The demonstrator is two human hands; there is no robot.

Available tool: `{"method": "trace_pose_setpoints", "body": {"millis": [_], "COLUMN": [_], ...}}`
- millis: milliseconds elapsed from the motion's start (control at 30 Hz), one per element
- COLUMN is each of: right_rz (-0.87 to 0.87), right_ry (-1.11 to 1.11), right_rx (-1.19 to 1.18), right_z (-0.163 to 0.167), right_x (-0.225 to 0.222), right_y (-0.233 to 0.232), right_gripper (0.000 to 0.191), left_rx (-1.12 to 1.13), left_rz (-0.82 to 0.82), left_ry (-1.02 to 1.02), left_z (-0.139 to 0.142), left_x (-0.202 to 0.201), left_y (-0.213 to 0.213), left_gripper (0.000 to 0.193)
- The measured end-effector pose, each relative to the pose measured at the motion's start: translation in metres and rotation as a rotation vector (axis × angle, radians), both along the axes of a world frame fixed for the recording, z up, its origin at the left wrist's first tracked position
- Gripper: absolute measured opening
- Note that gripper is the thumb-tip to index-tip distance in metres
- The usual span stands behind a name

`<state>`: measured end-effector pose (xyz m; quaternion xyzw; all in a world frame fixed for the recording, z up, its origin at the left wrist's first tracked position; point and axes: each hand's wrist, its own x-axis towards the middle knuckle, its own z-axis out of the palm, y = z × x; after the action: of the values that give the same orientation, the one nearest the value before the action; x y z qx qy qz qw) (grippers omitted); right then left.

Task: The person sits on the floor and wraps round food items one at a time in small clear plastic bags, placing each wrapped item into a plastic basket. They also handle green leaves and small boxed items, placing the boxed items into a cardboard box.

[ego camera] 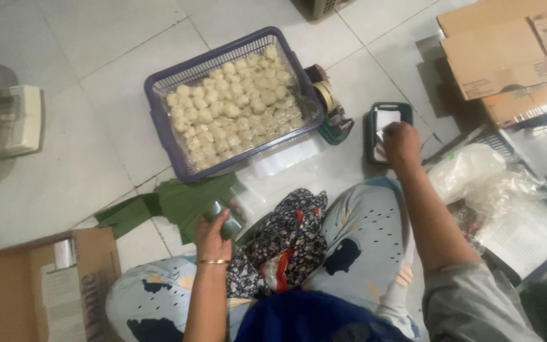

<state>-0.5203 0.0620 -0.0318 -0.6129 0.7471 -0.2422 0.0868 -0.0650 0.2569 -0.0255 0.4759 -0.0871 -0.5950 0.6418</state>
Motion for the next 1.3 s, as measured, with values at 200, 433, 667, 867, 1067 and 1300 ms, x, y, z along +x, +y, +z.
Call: {"method": "trace_pose_setpoints", "body": {"millis": [200, 433, 667, 867, 1067, 1300], "right_rz": [0.178, -0.021, -0.042, 0.021, 0.863, 0.609], "right_ry": [0.433, 0.009, 0.186, -0.517, -0.995, -1.076], "right_rx": [0.141, 0.311, -0.101, 0.191, 0.632, 0.503], "right_z": [-0.019, -0.013, -0.019, 0.092, 0.158, 0.128], "right_x": [-0.028, -0.037, -0.042, 0.061, 0.204, 0.271], "right_y": [-0.014, -0.018, -0.013, 0.029, 0.134, 0.129], "right_gripper": [0.023, 0.015, 0.023, 0.018, 0.012, 0.021], "left_rx": [0.010, 0.029, 0.032, -0.099, -0.166, -0.331], "left_rz": [-0.053, -0.113, -0.083, 0.000, -0.064, -0.128], "left_ry": [0.106, 0.093, -0.082, -0.126, -0.030, -0.055], "left_z": [0.026, 0.039, 0.042, 0.043, 0.062, 0.072], "left_x": [-0.026, -0.030, -0.041, -0.032, -0.021, 0.002], "left_y": [-0.016, -0.019, -0.015, -0.018, 0.000, 0.030], "left_gripper": [0.044, 0.046, 0.043, 0.046, 0.045, 0.054]}}
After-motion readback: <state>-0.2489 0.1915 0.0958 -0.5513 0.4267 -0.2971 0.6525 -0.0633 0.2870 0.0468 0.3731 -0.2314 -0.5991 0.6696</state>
